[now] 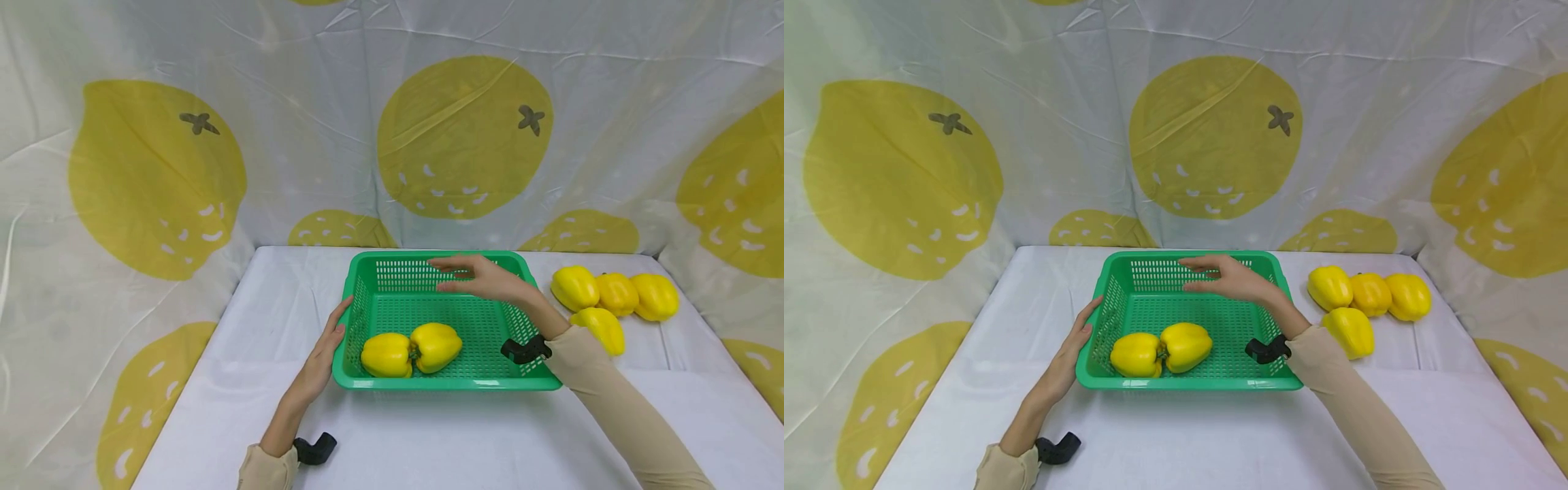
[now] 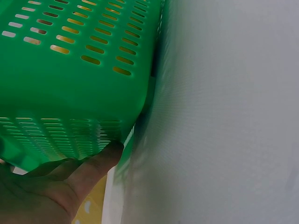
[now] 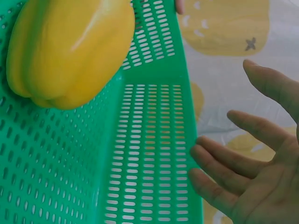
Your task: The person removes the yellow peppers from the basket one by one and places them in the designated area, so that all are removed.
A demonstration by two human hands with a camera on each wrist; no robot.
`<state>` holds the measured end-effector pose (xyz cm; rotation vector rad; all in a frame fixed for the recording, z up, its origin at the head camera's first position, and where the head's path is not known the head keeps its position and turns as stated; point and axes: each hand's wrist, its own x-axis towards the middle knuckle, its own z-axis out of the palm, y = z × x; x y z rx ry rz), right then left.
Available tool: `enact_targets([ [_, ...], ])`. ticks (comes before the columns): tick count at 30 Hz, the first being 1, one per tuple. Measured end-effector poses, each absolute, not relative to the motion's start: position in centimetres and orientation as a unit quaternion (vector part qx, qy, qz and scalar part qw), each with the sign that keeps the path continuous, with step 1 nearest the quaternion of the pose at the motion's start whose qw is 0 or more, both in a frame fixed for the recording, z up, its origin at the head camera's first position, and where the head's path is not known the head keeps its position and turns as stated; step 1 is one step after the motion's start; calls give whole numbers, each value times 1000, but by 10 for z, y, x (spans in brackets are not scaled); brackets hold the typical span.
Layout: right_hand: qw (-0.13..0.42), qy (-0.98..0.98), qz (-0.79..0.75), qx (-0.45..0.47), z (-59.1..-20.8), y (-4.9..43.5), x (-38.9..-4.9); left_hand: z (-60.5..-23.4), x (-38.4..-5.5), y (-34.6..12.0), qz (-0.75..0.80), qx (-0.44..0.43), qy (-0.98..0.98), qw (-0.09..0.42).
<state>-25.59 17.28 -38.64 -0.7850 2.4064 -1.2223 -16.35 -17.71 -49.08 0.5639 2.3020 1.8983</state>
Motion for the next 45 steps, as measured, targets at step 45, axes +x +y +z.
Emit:
enact_targets([
  [45, 337, 752, -398, -404, -424, 165, -261, -491, -166, -178, 627, 190, 753, 55],
])
